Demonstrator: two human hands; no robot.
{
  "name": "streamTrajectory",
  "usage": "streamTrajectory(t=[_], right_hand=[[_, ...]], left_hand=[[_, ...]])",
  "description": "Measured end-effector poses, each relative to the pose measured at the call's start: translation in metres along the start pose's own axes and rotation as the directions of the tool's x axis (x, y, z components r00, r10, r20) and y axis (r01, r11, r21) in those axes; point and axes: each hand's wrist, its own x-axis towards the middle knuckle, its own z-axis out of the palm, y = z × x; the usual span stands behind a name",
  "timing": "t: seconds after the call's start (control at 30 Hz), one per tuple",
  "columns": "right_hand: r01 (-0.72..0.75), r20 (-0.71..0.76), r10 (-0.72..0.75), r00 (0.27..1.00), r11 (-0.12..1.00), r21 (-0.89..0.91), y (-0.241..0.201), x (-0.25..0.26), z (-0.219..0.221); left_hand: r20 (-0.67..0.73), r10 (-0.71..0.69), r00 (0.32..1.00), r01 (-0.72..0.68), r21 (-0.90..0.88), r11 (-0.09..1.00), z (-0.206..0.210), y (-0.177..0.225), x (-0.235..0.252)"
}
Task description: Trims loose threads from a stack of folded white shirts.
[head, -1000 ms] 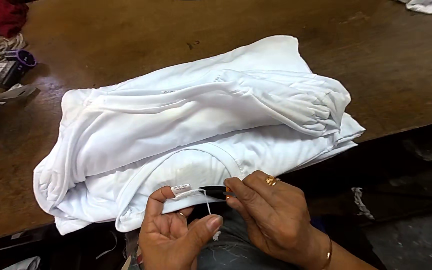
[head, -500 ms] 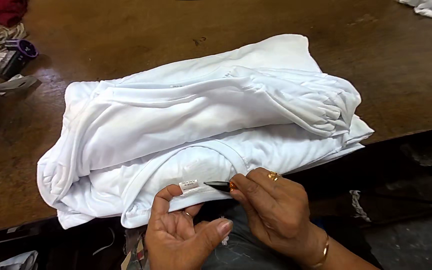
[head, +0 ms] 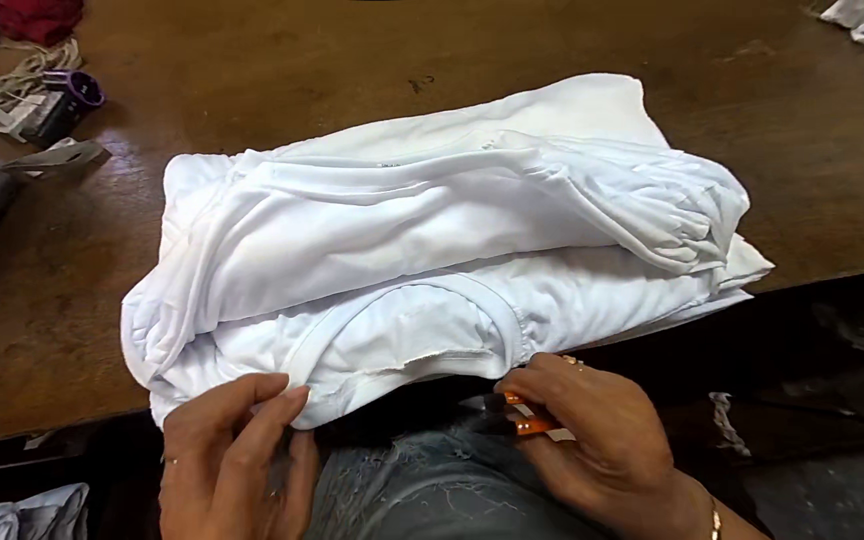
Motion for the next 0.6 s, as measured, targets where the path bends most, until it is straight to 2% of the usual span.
streamTrajectory(t=[0.13,0.27,0.37,0.47,0.6], right_hand=[[0.021,0.03,-0.021,0.999,1.0,0.013,-0.007,0.003,0.01],[0.007,0.128,-0.026,0.991,0.989,0.147,-0.013,0.007,0.019],[-0.019,0.187,-0.038,0.982,0.955,0.297,-0.02,0.014,0.029],[-0.054,0.133,-0.003,0.991,0.905,0.422,-0.028,0.029,0.038],[-0.053,0.067,0.026,0.997,0.896,0.441,-0.038,0.053,0.048]], left_hand=[[0.065,0.126,0.99,-0.118,-0.111,0.987,-0.004,-0.015,0.015],[0.106,0.198,0.974,-0.16,-0.294,0.942,-0.009,-0.02,0.03],[0.128,0.181,0.975,-0.105,-0.452,0.886,-0.013,-0.025,0.04],[0.154,0.073,0.985,0.021,-0.536,0.844,-0.019,-0.029,0.046],[0.22,-0.031,0.975,0.162,-0.611,0.775,-0.024,-0.027,0.051]])
